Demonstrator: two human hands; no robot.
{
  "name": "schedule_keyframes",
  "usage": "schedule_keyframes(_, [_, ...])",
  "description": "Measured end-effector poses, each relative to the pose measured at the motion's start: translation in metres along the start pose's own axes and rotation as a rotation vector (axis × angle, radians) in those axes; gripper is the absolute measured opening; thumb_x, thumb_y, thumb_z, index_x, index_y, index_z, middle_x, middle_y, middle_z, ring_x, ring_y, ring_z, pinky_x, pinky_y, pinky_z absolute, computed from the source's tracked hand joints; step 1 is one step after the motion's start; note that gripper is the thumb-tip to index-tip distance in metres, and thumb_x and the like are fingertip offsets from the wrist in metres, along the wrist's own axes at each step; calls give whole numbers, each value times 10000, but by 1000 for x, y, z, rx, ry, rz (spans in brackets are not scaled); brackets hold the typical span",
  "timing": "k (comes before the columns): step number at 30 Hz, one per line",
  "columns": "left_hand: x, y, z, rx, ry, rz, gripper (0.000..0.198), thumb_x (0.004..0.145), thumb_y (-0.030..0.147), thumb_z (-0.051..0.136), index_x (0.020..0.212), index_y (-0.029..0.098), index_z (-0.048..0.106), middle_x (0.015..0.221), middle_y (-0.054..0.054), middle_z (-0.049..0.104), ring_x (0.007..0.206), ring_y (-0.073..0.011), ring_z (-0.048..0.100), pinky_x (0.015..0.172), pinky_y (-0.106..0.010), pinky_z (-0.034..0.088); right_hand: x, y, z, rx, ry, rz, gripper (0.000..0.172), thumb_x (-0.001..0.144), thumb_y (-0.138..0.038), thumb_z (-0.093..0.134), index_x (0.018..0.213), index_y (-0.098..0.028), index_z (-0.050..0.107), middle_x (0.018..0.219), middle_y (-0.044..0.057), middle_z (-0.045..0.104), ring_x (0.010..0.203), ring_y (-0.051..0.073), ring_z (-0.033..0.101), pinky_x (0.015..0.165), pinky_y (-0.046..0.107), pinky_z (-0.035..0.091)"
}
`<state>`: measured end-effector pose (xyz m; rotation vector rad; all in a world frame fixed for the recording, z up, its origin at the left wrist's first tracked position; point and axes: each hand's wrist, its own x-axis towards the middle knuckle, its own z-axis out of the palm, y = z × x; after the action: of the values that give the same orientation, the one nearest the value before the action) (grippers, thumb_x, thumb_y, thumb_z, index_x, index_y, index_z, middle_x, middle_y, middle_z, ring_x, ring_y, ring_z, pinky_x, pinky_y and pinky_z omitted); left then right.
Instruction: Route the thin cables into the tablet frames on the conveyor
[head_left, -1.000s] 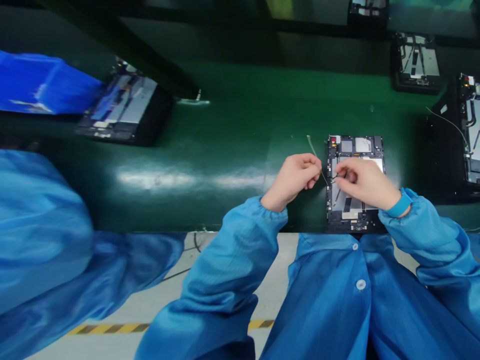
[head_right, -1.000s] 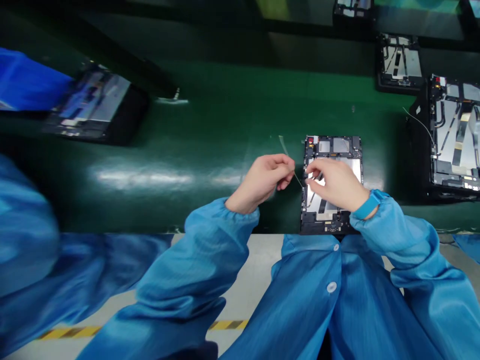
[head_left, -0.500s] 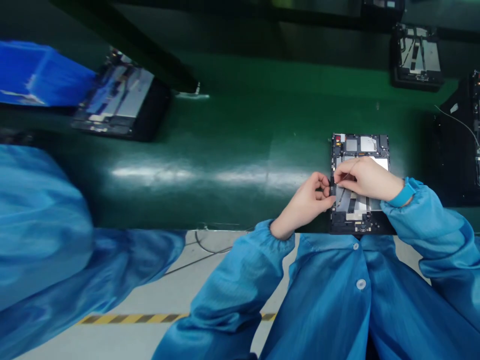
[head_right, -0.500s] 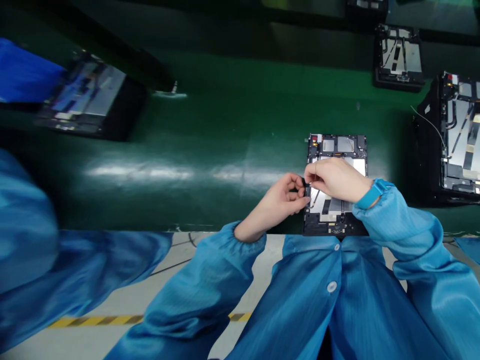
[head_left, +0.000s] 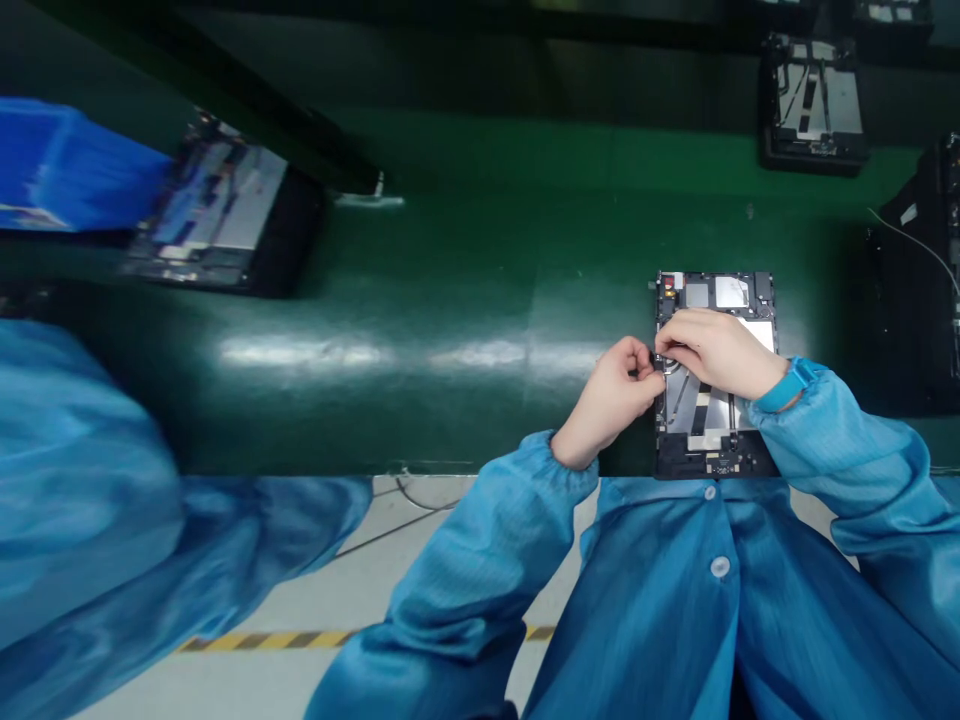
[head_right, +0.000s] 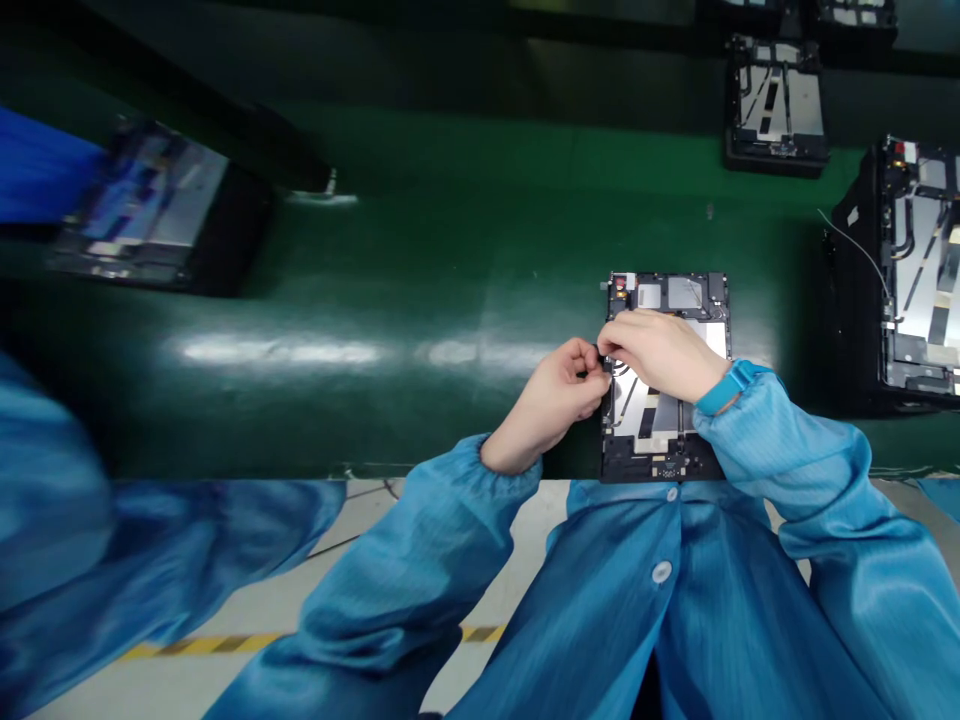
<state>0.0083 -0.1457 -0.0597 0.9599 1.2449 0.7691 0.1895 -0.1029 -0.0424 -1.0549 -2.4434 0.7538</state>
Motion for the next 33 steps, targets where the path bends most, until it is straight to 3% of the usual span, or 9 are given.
schedule_keyframes(10, [4, 1, -7, -45, -100, 31, 361, 680, 250, 666, 849, 253, 348, 617, 147, 463, 401, -33, 391, 435, -193, 304, 2, -1, 2, 29, 16, 16, 177, 975, -81, 559, 969, -203, 687, 963, 50, 699, 922, 194, 632, 818, 307, 463])
schedule_keyframes(21, [20, 8, -8, 159, -27, 86, 298, 621, 108, 618, 772, 224, 389, 599, 125, 413, 487, -38, 366, 502, -184, 288, 16, 17, 2, 35, 135, 39, 159, 904, -58, 624, 902, -205, 683, 923, 52, 710, 902, 219, 587, 843, 343, 457])
schedule_keyframes(33, [28, 17, -9, 193, -59, 15, 296, 742, 65, 568, 816, 254, 353, 496, 136, 452, 351, -61, 436, 364, -171, 258, 19, 21, 7, 104, 160, 84, 174, 892, -43, 626, 909, -207, 682, 936, 37, 708, 903, 202, 591, 843, 326, 441])
